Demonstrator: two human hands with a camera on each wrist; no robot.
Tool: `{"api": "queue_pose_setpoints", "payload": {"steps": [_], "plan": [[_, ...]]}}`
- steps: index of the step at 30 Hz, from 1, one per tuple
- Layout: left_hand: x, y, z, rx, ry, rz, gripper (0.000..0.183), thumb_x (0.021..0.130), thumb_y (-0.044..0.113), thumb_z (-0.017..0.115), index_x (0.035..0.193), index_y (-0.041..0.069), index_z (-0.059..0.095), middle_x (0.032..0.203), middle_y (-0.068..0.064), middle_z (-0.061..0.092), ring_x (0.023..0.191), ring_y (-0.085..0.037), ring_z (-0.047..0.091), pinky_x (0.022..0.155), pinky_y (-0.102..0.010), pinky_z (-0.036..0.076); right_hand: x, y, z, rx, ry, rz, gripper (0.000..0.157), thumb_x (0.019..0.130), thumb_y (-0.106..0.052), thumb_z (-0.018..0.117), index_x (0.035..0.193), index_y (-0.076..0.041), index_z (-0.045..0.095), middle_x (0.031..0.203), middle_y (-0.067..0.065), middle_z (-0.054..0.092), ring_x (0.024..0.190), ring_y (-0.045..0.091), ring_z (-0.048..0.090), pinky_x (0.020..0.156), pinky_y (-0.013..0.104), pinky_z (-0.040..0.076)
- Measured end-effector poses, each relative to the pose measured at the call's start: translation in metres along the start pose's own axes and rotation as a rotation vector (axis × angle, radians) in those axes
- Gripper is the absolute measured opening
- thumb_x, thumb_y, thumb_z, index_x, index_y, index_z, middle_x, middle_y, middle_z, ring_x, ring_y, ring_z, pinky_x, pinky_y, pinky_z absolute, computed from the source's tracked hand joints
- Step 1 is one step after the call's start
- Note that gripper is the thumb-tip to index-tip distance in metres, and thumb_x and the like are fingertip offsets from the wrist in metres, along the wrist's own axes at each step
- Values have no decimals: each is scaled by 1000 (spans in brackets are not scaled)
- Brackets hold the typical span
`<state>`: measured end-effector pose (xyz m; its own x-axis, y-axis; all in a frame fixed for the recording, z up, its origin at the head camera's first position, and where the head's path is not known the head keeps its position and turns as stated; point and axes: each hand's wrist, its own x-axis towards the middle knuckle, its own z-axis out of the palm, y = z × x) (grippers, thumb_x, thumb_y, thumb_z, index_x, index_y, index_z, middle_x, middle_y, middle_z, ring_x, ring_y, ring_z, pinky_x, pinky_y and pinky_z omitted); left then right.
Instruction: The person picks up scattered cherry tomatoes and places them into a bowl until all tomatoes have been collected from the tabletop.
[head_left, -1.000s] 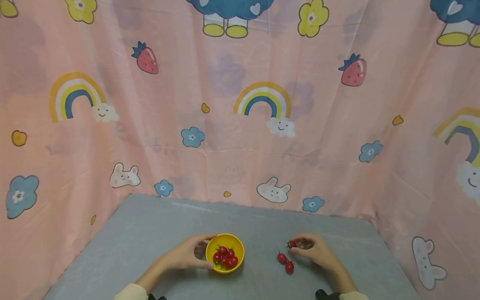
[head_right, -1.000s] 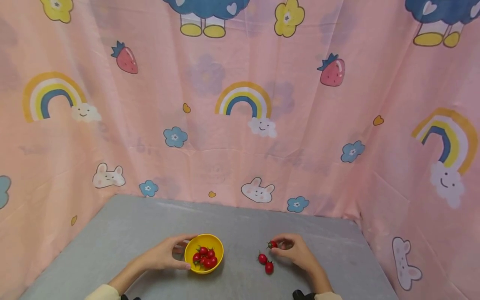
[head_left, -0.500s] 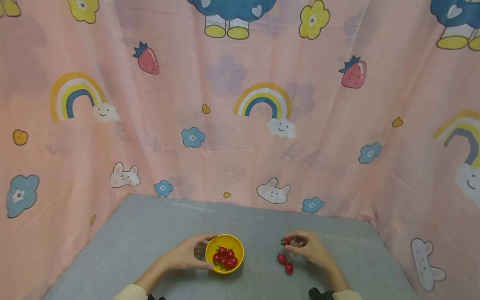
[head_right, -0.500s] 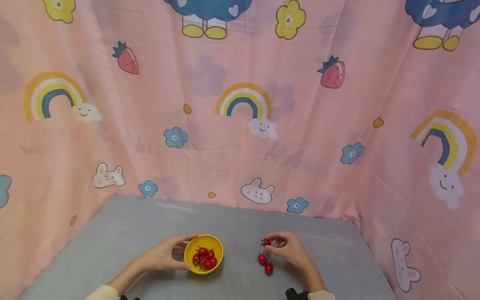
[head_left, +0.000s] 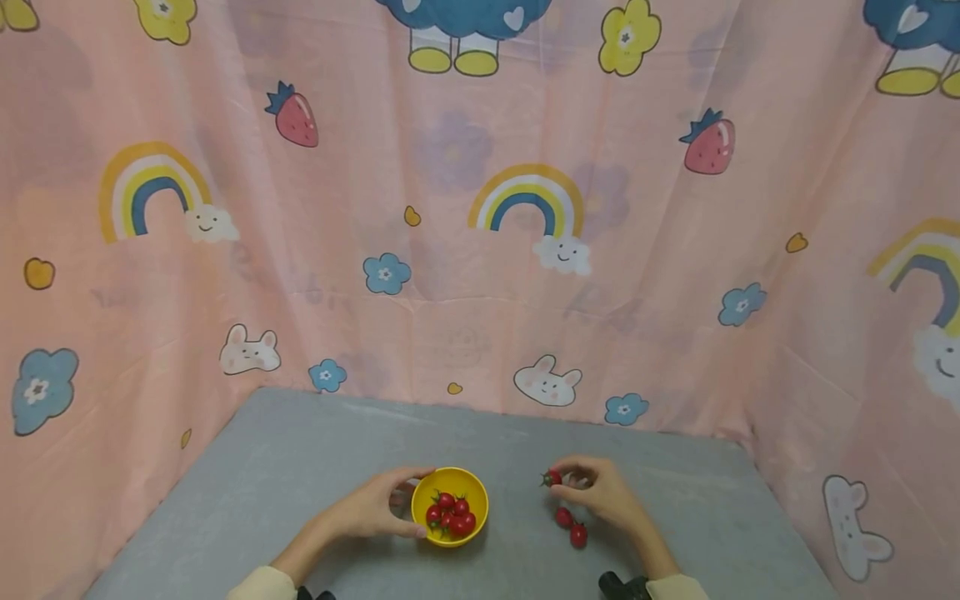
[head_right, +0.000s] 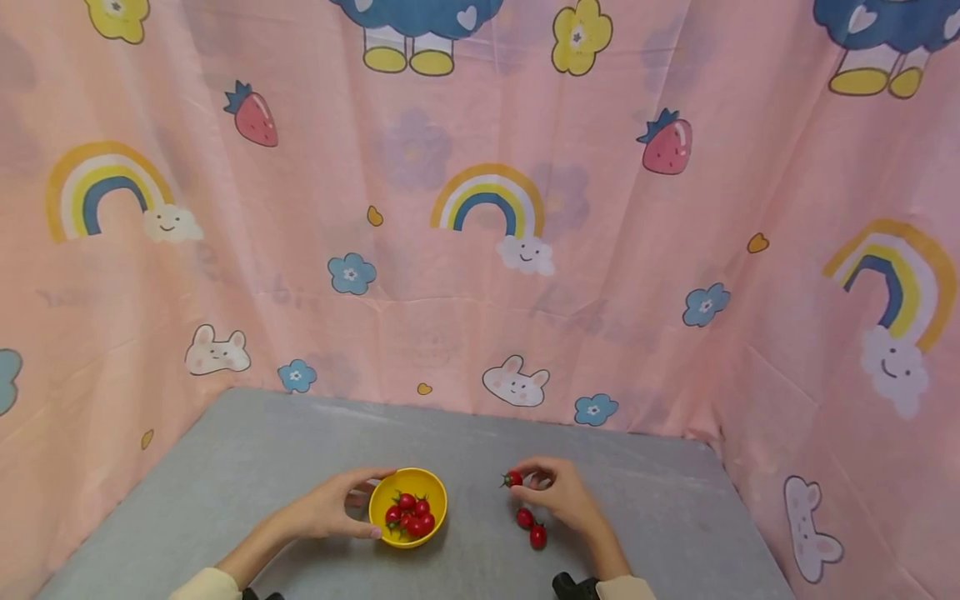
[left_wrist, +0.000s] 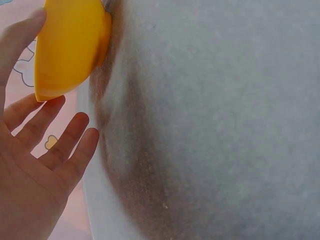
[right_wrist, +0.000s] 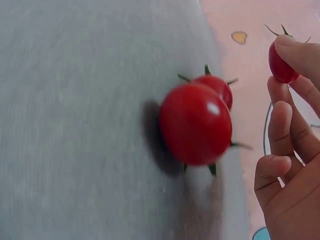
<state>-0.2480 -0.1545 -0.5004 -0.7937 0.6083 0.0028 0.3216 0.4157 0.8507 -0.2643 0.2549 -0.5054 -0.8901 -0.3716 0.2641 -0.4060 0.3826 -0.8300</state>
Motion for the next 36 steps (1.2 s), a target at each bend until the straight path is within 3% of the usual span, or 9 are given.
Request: {"api": "queue_pose_setpoints", "payload": {"steps": [4,15,27,36], "plan": [[-1,1,-1,1,-2,-19,76,86,30,85,150,12,49,147,-7,50,122,-26,56,99,-39,51,5,0,7,6,-5,-5,22,88,-18,82,106,-9,75,94,2,71,76,19,61,67,28,53],[-3,6,-1,-37,-14,8,75,86,23,84,151,9,47,148,-10,49,122,-29,56,100,-43,50,14,-11,19,-51,-5,28,21,87,-20,83,106,-12,76,94,-2,70,77,19,60,68,29,54],[-3,4,-1,-18,-3,17,76,86,25,85,151,10,48,148,-8,50,121,-26,57,98,-36,52,22,-20,34,6,-16,23,21,88,-20,82,106,-11,76,90,0,69,74,22,59,64,27,52],[-3,5,-1,-15,-3,15,75,86,23,84,150,9,48,149,-9,49,121,-28,56,99,-40,51,30,-28,43,37,-20,7,21,88,-18,82,107,-13,76,96,-1,70,79,24,59,69,29,51]]}}
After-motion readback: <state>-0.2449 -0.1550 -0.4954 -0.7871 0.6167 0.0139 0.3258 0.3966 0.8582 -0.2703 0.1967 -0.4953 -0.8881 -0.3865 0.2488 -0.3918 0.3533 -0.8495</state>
